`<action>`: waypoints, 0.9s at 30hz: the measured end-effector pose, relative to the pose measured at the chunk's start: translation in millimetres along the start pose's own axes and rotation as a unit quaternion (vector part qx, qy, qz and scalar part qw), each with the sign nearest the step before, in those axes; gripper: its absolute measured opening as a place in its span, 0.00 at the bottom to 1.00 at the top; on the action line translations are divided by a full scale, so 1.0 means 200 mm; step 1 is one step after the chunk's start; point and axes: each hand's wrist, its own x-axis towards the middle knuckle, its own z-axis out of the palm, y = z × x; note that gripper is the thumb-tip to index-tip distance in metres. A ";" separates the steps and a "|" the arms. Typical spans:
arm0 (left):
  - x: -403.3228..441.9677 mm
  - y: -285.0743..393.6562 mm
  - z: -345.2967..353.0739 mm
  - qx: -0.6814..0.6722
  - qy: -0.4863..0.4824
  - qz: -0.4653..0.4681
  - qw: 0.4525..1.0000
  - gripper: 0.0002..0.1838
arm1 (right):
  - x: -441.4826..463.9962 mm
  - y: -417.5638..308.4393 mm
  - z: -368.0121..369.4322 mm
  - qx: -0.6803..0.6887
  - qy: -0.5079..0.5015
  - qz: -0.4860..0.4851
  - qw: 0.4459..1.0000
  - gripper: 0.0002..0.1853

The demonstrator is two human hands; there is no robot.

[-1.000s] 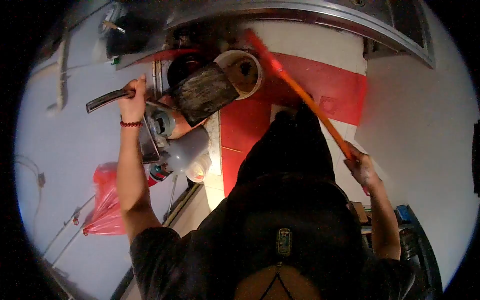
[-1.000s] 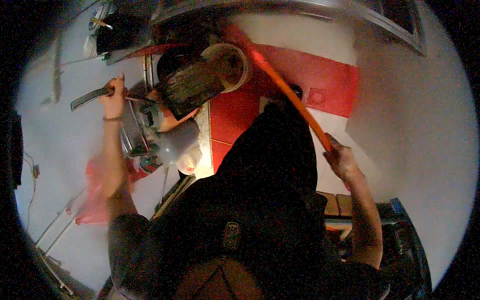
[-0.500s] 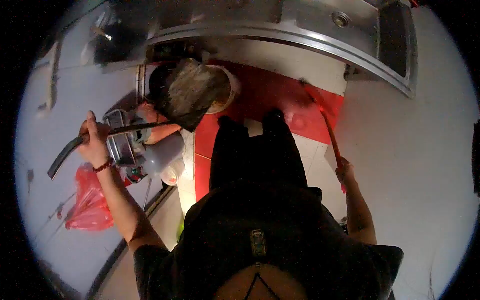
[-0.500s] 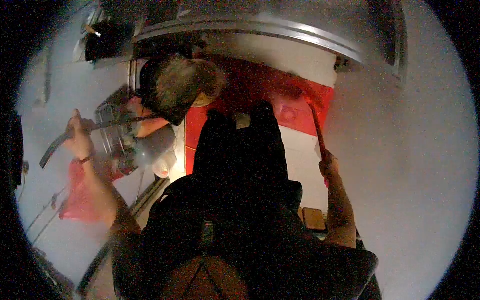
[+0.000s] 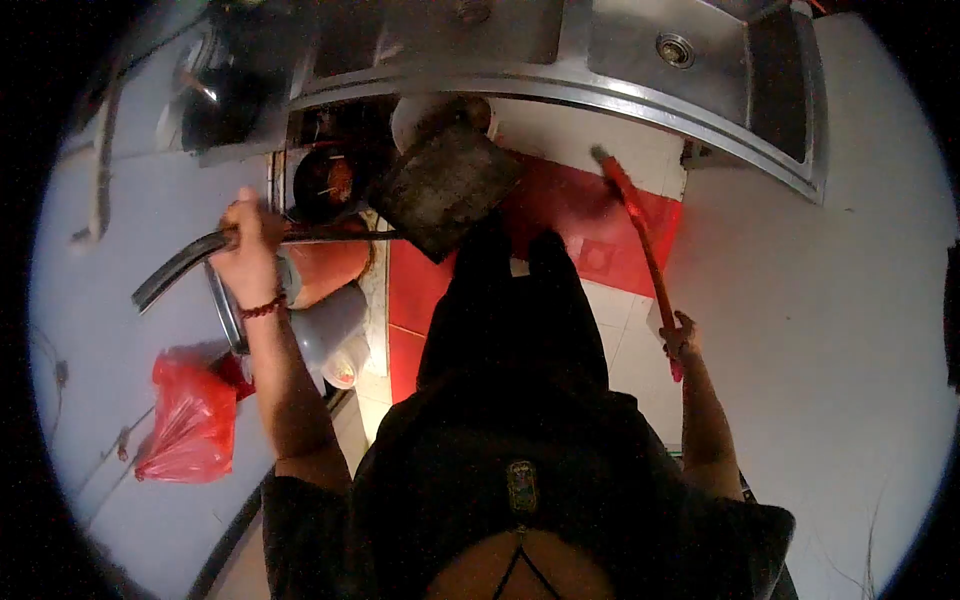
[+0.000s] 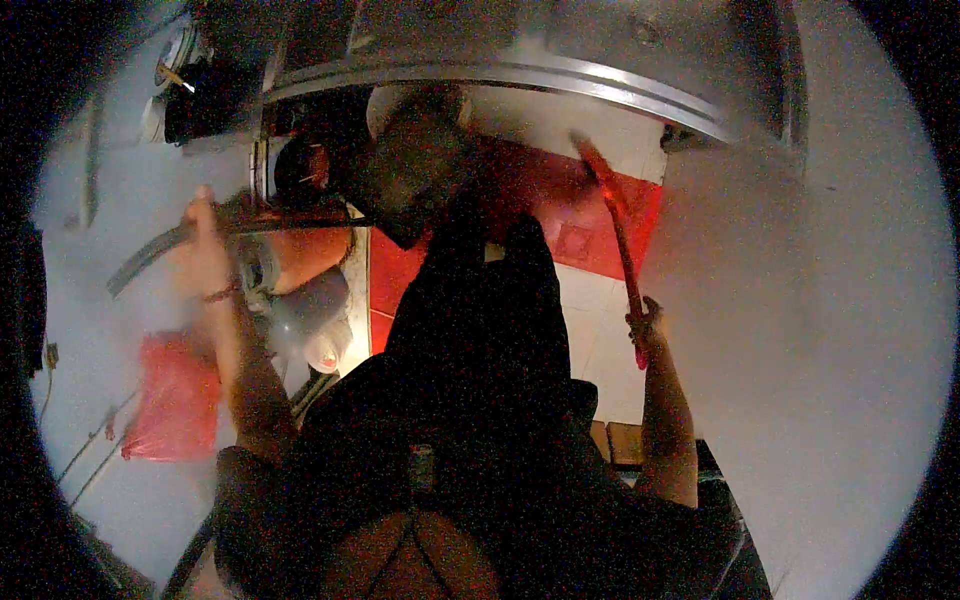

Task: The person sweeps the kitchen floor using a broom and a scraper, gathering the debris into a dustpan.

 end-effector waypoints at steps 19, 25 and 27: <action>-0.30 -0.28 0.79 -0.156 -0.372 -0.002 0.915 0.21 | -0.24 0.31 0.33 0.312 -0.143 0.078 0.936 0.17; -0.49 -0.45 0.64 -0.152 -0.363 -0.123 0.911 0.18 | -0.19 0.51 0.29 0.398 -0.159 0.042 0.903 0.11; -0.40 -0.59 0.48 -0.111 -0.338 -0.184 0.916 0.16 | -0.25 0.35 0.32 0.404 -0.168 0.054 0.897 0.08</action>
